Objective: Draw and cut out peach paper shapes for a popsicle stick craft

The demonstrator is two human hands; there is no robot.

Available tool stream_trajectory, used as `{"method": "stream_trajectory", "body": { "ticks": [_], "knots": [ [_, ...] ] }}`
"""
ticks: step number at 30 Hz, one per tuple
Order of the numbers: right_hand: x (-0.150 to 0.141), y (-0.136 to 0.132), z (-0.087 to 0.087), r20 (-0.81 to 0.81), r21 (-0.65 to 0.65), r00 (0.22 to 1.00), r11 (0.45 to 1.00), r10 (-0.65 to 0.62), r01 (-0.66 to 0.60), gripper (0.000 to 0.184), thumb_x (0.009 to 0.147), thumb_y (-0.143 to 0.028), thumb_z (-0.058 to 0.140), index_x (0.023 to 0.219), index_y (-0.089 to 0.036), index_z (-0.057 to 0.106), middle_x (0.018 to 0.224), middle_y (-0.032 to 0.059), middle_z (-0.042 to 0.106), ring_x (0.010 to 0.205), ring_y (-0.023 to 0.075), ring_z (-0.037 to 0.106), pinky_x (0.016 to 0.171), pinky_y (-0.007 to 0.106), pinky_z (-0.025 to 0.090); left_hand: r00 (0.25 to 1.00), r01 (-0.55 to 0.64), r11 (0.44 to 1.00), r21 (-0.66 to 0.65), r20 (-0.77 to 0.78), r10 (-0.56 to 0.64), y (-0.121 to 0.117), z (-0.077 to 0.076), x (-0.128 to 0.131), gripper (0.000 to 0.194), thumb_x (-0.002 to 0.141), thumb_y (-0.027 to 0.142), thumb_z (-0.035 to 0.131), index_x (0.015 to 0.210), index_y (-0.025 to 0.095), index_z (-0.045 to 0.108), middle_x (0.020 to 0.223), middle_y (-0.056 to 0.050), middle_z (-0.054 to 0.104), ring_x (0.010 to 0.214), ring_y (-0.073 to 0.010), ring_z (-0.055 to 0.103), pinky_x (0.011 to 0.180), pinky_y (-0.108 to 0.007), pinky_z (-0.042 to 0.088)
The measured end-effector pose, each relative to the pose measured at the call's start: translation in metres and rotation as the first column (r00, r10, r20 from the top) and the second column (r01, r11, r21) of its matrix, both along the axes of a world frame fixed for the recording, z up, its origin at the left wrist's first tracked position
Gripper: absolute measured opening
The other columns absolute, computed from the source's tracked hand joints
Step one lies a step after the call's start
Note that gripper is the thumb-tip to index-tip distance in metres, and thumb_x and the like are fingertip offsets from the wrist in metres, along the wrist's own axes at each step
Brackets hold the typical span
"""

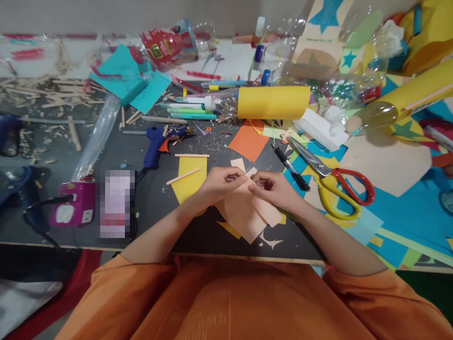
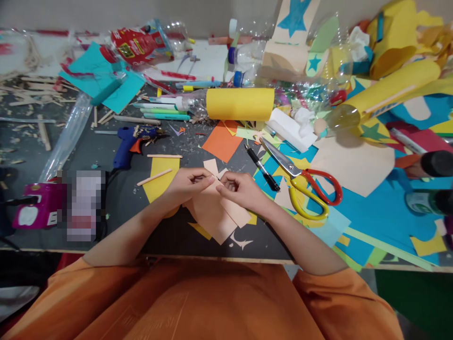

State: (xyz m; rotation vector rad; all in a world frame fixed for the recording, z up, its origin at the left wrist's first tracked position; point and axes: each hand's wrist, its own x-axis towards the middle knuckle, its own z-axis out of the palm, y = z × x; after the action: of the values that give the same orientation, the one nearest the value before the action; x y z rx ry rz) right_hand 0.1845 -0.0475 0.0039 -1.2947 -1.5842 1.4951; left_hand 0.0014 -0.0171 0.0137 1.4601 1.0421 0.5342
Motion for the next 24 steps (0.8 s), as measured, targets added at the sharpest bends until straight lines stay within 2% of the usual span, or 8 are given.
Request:
{"method": "stream_trajectory", "body": {
  "ticks": [9,13,18,24],
  "knots": [
    [-0.0002,-0.0001,-0.0005,-0.002,0.016,1.000,1.000,0.018,-0.018,0.022,0.078,-0.035,0.058,0.064,-0.021,0.049,0.053,-0.0064,0.040,0.049,0.0079,0.031,0.048,0.024,0.027,1.000,0.000,1.000,0.018,-0.017,0.000,-0.0010,-0.0022,0.0010,0.028,0.080,0.038,0.054,0.063,0.016,0.056,0.062,0.003,0.048,0.059,-0.0098,0.039,0.055,-0.023,0.028],
    [-0.0003,-0.0003,-0.0012,-0.014,-0.006,0.999,1.000,0.029,-0.029,0.028,0.079,-0.042,0.061,0.065,-0.021,0.050,0.052,-0.0073,0.037,0.049,0.0081,0.029,0.047,0.023,0.026,1.000,0.014,1.000,0.028,-0.016,-0.013,-0.0023,-0.0034,0.0010,0.028,0.080,0.041,0.054,0.067,0.016,0.058,0.063,0.003,0.049,0.058,-0.0097,0.039,0.054,-0.022,0.029],
    [-0.0012,-0.0008,-0.0009,-0.019,-0.022,0.999,0.999,0.045,-0.045,0.034,0.079,-0.048,0.063,0.065,-0.020,0.050,0.053,-0.0069,0.037,0.050,0.0083,0.030,0.047,0.023,0.025,0.995,0.073,0.991,0.114,-0.083,-0.064,-0.0035,-0.0032,0.0004,0.026,0.083,0.036,0.052,0.070,0.017,0.061,0.063,0.004,0.052,0.058,-0.0086,0.041,0.056,-0.020,0.033],
    [0.0008,-0.0007,0.0013,0.004,0.019,0.998,0.998,0.065,-0.065,0.028,0.086,-0.039,0.054,0.067,-0.019,0.053,0.056,-0.0055,0.040,0.052,0.0089,0.031,0.050,0.024,0.026,0.985,0.132,0.965,0.228,-0.142,-0.101,-0.0036,-0.0094,-0.0016,0.025,0.085,0.035,0.049,0.071,0.017,0.061,0.063,0.004,0.055,0.058,-0.0090,0.044,0.057,-0.020,0.034]
  ]
}}
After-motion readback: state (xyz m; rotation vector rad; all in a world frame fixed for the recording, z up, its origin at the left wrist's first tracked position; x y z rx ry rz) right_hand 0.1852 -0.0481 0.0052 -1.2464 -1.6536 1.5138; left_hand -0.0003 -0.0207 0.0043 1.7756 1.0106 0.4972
